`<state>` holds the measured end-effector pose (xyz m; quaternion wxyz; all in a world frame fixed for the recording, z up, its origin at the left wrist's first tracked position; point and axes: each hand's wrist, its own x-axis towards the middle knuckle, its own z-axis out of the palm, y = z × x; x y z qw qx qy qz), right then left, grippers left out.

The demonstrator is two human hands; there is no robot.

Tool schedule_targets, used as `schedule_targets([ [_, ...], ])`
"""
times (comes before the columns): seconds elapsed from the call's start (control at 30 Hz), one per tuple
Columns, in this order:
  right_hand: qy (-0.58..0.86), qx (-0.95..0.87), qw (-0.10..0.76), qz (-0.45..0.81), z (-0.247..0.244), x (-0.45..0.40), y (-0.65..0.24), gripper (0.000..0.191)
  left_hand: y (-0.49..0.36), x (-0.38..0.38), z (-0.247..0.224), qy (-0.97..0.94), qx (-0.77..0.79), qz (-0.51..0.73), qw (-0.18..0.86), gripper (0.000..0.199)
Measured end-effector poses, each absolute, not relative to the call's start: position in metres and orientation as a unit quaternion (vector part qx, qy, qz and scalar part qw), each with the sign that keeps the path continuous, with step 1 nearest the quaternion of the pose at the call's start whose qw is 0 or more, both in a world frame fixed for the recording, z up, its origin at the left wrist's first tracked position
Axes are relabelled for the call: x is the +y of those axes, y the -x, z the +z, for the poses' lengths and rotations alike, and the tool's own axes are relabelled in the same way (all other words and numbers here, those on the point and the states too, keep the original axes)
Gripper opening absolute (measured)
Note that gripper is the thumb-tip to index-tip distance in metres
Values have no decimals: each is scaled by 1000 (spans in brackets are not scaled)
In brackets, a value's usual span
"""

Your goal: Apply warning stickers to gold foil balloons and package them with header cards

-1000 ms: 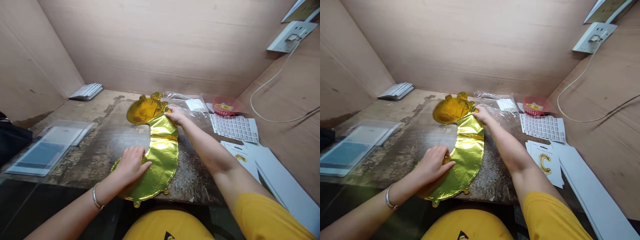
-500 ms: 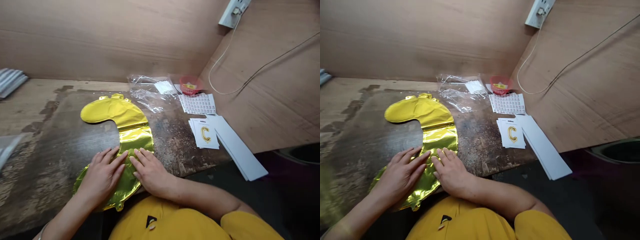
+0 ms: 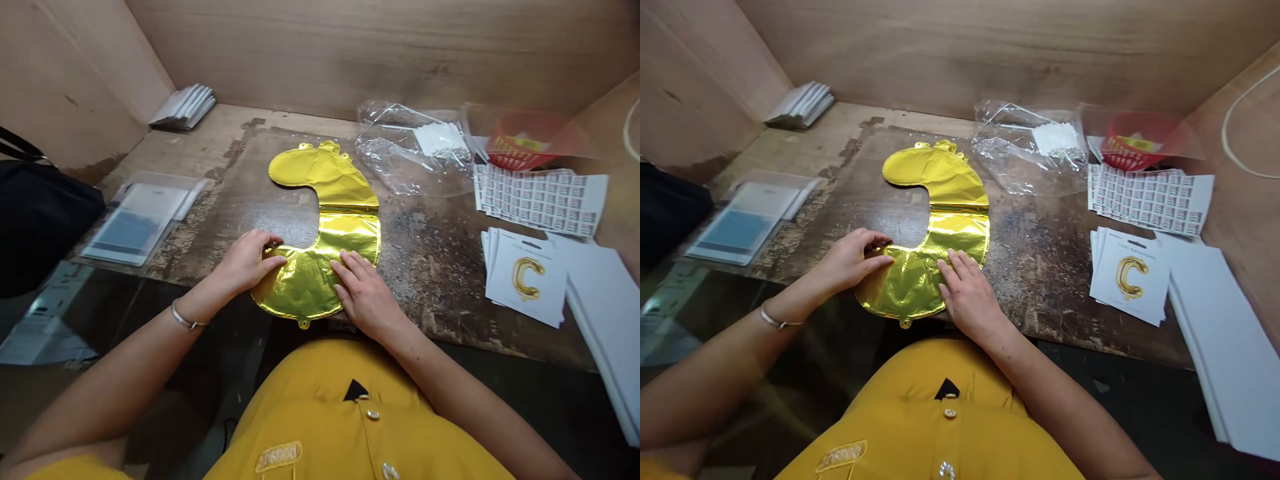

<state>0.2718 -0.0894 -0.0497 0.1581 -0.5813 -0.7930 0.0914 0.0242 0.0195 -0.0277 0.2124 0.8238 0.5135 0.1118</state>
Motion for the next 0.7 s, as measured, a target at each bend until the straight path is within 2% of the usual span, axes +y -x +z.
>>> schedule_targets([
  [0.1,579,-796,156,78,-50,-90,-272,45,-28,33,-27,-798,539,87,256,19],
  [0.17,575,-800,160,69,-51,-89,-272,44,-29,39,-27,-805,531,80,253,19],
  [0.33,570,-801,171,65,-52,-88,-274,42,-29,34,-28,-846,494,103,174,24],
  [0.5,576,-794,175,81,-53,-87,-272,41,-32,16,-12,-905,388,172,31,28],
  [0.57,575,-794,177,86,-55,-87,-272,42,-34,12,-3,-891,407,186,79,23],
  [0.63,575,-793,178,95,-54,-88,-274,41,-36,10,2,-845,464,162,211,17],
  [0.7,573,-787,198,111,-47,-89,-279,43,-38,10,3,-759,505,138,388,18],
])
